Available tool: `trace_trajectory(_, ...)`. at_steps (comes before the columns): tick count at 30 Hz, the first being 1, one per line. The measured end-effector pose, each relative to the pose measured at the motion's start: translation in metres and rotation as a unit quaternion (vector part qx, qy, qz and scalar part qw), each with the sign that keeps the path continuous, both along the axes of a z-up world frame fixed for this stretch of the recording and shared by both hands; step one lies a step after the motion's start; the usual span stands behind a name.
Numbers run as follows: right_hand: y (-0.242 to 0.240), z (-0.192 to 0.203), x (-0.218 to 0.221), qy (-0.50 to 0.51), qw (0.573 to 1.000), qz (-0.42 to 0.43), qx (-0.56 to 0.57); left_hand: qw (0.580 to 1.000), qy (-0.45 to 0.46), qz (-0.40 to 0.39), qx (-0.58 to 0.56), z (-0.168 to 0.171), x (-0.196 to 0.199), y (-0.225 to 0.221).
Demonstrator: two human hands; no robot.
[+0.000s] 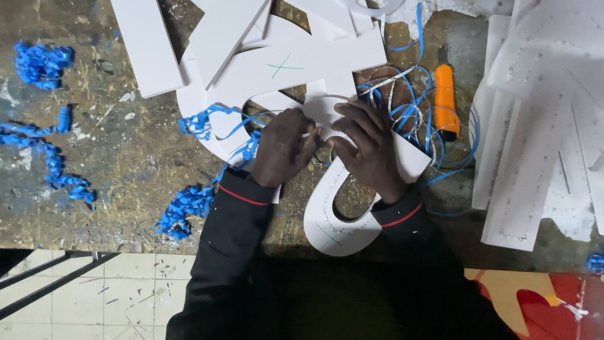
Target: Installing LED strips into foam letter cutouts by peeling adhesive backing and pressing them into place.
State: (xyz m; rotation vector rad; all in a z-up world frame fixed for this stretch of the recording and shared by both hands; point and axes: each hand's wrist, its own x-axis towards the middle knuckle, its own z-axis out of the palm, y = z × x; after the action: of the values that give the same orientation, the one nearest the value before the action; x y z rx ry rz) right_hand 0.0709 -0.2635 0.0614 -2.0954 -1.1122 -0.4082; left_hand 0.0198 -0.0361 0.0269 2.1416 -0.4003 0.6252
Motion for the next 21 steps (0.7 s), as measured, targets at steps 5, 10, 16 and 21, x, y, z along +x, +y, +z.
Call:
trace_trajectory(5, 0.000, -0.006, 0.002, 0.007, 1.000, -0.004, -0.001, 0.999, 0.006, 0.033, -0.012, 0.010, -0.001, 0.000)
trace_trajectory(10, -0.001, -0.006, 0.003, 0.010, 1.000, 0.000, 0.003, 0.997, 0.020, 0.073, -0.021, 0.009, -0.001, -0.001)
trace_trajectory(16, 0.002, 0.001, 0.001, -0.018, 1.000, -0.005, 0.005, 0.992, 0.040, 0.121, -0.019, -0.001, 0.002, 0.001)
trace_trajectory(21, -0.001, -0.012, 0.001, -0.036, 0.999, -0.006, -0.013, 0.993, 0.033, 0.116, -0.009, 0.000, 0.002, 0.002)
